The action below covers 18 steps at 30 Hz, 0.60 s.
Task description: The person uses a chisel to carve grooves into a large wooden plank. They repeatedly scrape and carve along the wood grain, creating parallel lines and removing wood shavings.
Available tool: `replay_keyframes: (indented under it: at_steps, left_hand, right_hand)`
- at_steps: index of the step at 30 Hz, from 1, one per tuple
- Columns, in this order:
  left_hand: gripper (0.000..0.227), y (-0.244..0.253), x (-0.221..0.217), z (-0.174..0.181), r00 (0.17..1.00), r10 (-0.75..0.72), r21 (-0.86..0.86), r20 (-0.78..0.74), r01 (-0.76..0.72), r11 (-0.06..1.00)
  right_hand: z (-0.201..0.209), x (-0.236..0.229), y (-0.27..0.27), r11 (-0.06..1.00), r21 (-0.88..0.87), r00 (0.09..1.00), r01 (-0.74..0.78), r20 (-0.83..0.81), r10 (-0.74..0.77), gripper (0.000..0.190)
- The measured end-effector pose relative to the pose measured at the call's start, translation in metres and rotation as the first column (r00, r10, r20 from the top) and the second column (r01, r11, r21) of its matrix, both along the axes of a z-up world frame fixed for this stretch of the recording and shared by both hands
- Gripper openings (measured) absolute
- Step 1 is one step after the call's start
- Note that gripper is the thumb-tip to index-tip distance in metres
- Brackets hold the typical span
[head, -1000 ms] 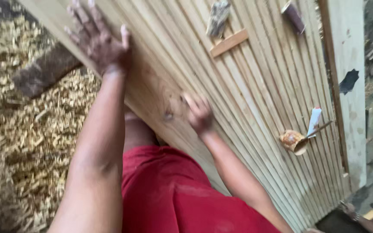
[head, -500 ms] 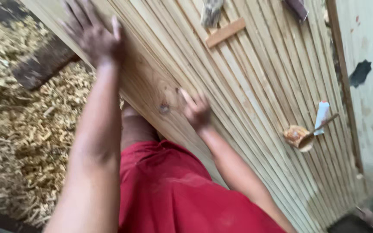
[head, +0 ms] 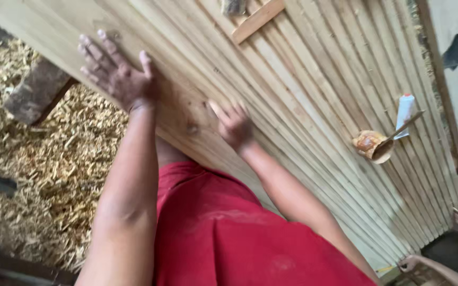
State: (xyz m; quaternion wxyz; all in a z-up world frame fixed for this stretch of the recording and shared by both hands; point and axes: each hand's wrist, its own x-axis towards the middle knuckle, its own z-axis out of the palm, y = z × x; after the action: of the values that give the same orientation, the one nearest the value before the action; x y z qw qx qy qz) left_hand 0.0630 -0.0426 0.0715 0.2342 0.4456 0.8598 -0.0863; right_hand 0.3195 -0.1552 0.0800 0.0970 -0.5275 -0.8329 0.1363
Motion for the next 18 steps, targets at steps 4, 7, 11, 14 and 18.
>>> replay_keyframes:
  at_steps: [4, 7, 11, 14, 18]
  left_hand:
    - [0.083, -0.002, 0.002, -0.009, 1.000, 0.009, -0.002, -0.013, -0.009, 1.000]
    - [0.083, 0.000, 0.000, -0.008, 1.000, 0.013, -0.022, -0.015, -0.013, 1.000]
    - [0.083, -0.001, -0.001, -0.004, 1.000, -0.001, -0.019, 0.003, 0.001, 1.000]
    - [0.083, -0.001, -0.002, 0.000, 1.000, 0.008, 0.013, 0.004, -0.008, 1.000]
    - [0.087, 0.001, -0.002, -0.005, 0.999, 0.033, -0.020, 0.033, -0.032, 0.999]
  right_hand:
    - [0.039, 0.050, -0.042, 0.998, -0.055, 0.999, -0.012, 0.031, 0.014, 0.054]
    - [0.017, 0.037, -0.031, 1.000, -0.018, 1.000, -0.016, 0.023, 0.017, 0.049]
    - [-0.024, -0.012, 0.011, 0.999, 0.028, 0.999, -0.034, -0.015, 0.035, 0.054]
    - [-0.009, -0.010, 0.012, 1.000, -0.023, 0.999, -0.021, -0.042, 0.020, 0.050]
    - [0.036, 0.033, -0.024, 1.000, -0.001, 0.999, -0.025, 0.021, 0.025, 0.045]
